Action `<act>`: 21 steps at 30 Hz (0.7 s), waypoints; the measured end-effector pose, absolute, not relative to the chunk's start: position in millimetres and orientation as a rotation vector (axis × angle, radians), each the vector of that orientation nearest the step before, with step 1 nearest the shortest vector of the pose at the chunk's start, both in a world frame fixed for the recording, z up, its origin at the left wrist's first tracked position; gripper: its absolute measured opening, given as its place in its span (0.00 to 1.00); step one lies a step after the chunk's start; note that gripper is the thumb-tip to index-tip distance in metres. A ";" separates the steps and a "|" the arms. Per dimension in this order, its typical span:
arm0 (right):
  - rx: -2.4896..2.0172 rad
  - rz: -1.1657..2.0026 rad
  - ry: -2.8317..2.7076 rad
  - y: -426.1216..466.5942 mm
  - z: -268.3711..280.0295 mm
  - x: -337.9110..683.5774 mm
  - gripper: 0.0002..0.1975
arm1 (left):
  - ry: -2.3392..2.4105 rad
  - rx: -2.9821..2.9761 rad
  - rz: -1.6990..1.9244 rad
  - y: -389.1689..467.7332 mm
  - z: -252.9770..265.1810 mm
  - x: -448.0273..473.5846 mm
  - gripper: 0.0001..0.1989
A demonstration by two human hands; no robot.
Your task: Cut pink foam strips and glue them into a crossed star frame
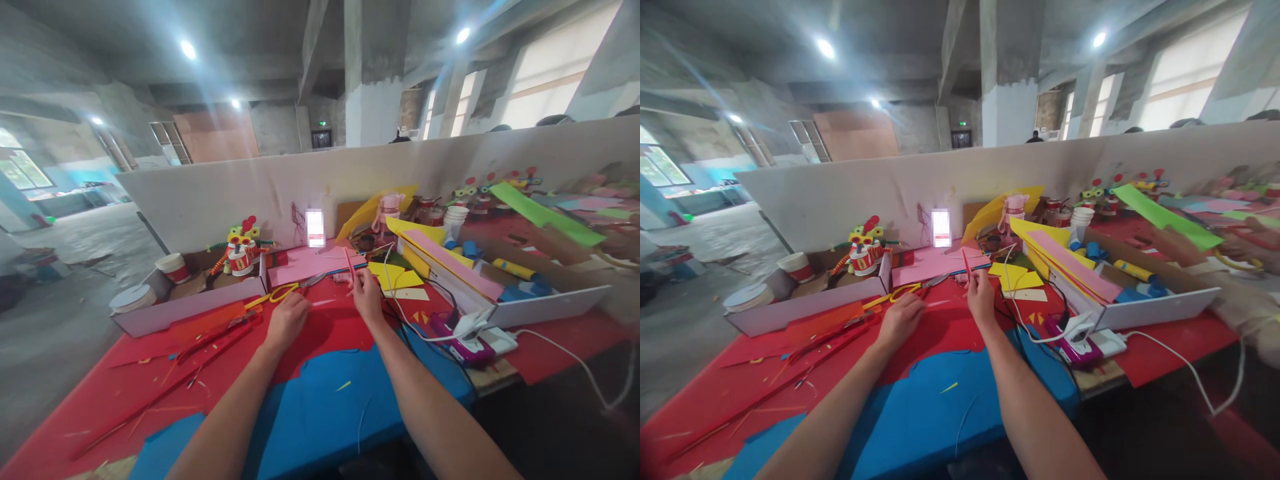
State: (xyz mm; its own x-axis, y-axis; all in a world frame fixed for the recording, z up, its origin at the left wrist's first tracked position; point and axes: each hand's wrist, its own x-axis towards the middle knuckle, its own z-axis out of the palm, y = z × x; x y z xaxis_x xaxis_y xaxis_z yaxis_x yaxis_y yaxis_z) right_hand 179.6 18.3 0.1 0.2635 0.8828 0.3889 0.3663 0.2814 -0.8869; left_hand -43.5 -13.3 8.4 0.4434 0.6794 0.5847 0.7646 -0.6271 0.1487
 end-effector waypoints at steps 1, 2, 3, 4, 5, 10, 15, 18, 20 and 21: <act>-1.289 0.511 -1.306 17.2 2.7 179.9 0.13 | -1.254 -2.628 -0.809 -15.8 7.5 -38.4 0.14; -1.286 0.481 -1.293 16.1 5.1 180.1 0.13 | -1.235 -2.700 -0.697 -18.3 6.8 -33.9 0.15; -1.292 0.446 -1.285 15.0 7.1 180.4 0.13 | -1.232 -2.764 -0.609 -20.5 6.3 -30.4 0.15; -1.306 0.399 -1.280 13.9 8.8 180.8 0.13 | -1.247 -2.815 -0.556 -22.1 6.2 -28.1 0.15; -1.322 0.350 -1.286 12.6 10.2 181.3 0.13 | -1.278 -2.851 -0.546 -22.9 6.4 -27.3 0.14; -1.324 0.190 -1.503 3.5 14.1 177.2 0.14 | -1.576 -2.777 -0.994 -14.8 6.6 -38.5 0.17; -1.159 0.283 -1.800 -2.4 9.6 155.8 0.11 | -1.940 -2.744 -1.869 -7.5 4.9 -43.3 0.24; -0.996 0.497 -2.049 -3.1 4.8 145.6 0.08 | -1.993 -2.780 -2.317 -10.0 7.1 -37.7 0.28; -0.949 0.590 -2.125 -2.2 3.7 147.3 0.08 | -2.033 -2.662 -2.513 -11.7 10.5 -36.0 0.25; -0.966 0.611 -2.145 -1.3 3.7 151.0 0.08 | -2.052 -2.569 -2.589 -12.0 12.7 -36.7 0.24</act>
State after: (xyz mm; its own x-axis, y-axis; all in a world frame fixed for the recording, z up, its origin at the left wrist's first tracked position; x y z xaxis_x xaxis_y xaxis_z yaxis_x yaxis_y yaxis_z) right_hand 151.0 -1.3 3.7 -0.4804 0.7805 0.4001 0.4525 0.6114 -0.6492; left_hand -36.7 -12.0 12.7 0.0632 0.9871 0.1474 -0.0823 -0.1420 0.9864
